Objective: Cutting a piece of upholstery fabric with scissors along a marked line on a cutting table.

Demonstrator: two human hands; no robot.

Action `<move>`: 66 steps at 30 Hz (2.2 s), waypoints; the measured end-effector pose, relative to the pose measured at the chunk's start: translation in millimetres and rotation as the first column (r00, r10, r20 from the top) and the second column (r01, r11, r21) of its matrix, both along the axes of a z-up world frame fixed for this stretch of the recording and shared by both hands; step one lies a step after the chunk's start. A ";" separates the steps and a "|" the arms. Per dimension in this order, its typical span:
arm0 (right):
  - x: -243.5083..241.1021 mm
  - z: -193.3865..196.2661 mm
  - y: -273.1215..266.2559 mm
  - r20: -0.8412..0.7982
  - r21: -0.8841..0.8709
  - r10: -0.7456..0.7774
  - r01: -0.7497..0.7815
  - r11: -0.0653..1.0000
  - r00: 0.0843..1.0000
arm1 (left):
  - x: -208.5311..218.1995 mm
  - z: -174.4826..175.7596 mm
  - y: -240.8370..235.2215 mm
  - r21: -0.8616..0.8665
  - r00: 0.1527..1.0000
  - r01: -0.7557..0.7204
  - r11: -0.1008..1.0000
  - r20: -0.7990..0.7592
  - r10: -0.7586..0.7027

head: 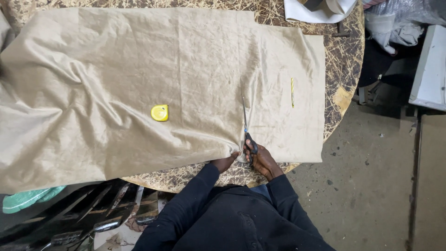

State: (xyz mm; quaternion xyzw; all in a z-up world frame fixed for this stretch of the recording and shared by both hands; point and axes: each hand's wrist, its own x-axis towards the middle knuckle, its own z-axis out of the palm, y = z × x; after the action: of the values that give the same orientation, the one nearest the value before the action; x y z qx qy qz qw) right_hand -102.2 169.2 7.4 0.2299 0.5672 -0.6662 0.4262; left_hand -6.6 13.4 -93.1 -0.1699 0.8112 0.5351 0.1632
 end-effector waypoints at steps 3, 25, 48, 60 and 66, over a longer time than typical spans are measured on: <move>-2.6 47.6 -20.5 0.006 -0.021 0.008 -0.008 1.000 1.000 | 11.7 -23.0 3.8 -0.030 0.999 0.027 0.999 0.028 -0.026; 2.3 53.7 -33.9 -0.057 -0.068 -0.051 0.047 0.997 0.997 | 4.0 4.8 -4.6 0.080 0.995 -0.060 0.995 0.086 0.053; 24.2 128.5 2.4 0.073 -0.096 0.188 -0.181 0.979 0.979 | 27.6 213.9 -61.3 0.121 0.996 0.051 0.991 0.060 -0.059; 30.6 141.4 -2.8 0.060 -0.004 0.166 -0.166 0.986 0.984 | -59.1 148.2 -11.1 0.126 0.943 -0.172 0.977 -0.267 0.201; 31.5 139.5 -4.1 0.069 -0.005 0.171 -0.172 0.985 0.983 | -65.9 124.8 -19.3 -0.142 0.974 -0.106 0.984 -0.212 0.074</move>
State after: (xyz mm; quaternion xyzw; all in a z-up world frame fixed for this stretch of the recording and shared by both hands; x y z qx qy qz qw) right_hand -70.7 165.1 147.0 0.2035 0.5700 -0.6183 0.5014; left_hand -72.5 -5.8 31.7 -0.1623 0.8538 0.4931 0.0405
